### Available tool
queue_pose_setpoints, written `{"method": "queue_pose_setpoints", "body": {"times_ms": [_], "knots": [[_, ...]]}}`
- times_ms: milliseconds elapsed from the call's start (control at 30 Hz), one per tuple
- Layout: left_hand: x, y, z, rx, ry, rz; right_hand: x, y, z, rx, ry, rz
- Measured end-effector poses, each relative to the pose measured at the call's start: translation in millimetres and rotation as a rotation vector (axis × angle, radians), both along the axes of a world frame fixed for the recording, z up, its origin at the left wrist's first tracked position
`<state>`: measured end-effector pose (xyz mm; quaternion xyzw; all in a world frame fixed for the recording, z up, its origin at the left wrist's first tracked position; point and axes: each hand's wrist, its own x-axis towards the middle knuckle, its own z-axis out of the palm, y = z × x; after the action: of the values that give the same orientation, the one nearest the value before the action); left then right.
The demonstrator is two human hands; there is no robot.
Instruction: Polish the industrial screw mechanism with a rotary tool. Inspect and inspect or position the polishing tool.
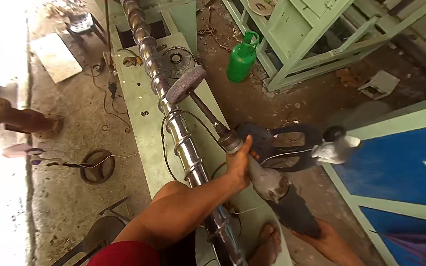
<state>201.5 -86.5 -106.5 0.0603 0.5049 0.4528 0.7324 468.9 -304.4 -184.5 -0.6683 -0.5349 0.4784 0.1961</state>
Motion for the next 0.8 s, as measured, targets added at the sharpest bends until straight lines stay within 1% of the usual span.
{"method": "queue_pose_setpoints", "body": {"times_ms": [133, 233, 300, 367, 433, 567, 667, 733, 800], "knots": [[9, -16, -39, -0.101, 0.102, -0.051, 10, -20, -44, -0.116, 0.109, -0.011], [11, -20, -60, -0.143, 0.15, -0.069, 14, -27, -76, -0.137, 0.127, 0.02], [16, -21, -59, -0.155, 0.179, -0.065, 17, -26, -84, -0.112, 0.124, 0.012], [25, -18, -46, -0.113, 0.194, -0.085, 19, -23, -82, -0.087, 0.112, -0.001], [37, -18, -32, -0.057, 0.179, -0.109, 24, -23, -68, -0.079, 0.08, -0.025], [68, -24, -6, 0.085, 0.059, -0.147, 46, -29, -19, 0.002, -0.039, -0.074], [70, -29, 20, 0.153, -0.006, -0.119, 49, -35, 9, 0.093, -0.19, -0.151], [61, -21, 37, 0.181, -0.039, -0.08, 39, -34, 39, 0.221, -0.394, -0.231], [45, -8, 52, 0.209, -0.071, -0.045, 26, -34, 71, 0.465, -0.621, -0.212]]}}
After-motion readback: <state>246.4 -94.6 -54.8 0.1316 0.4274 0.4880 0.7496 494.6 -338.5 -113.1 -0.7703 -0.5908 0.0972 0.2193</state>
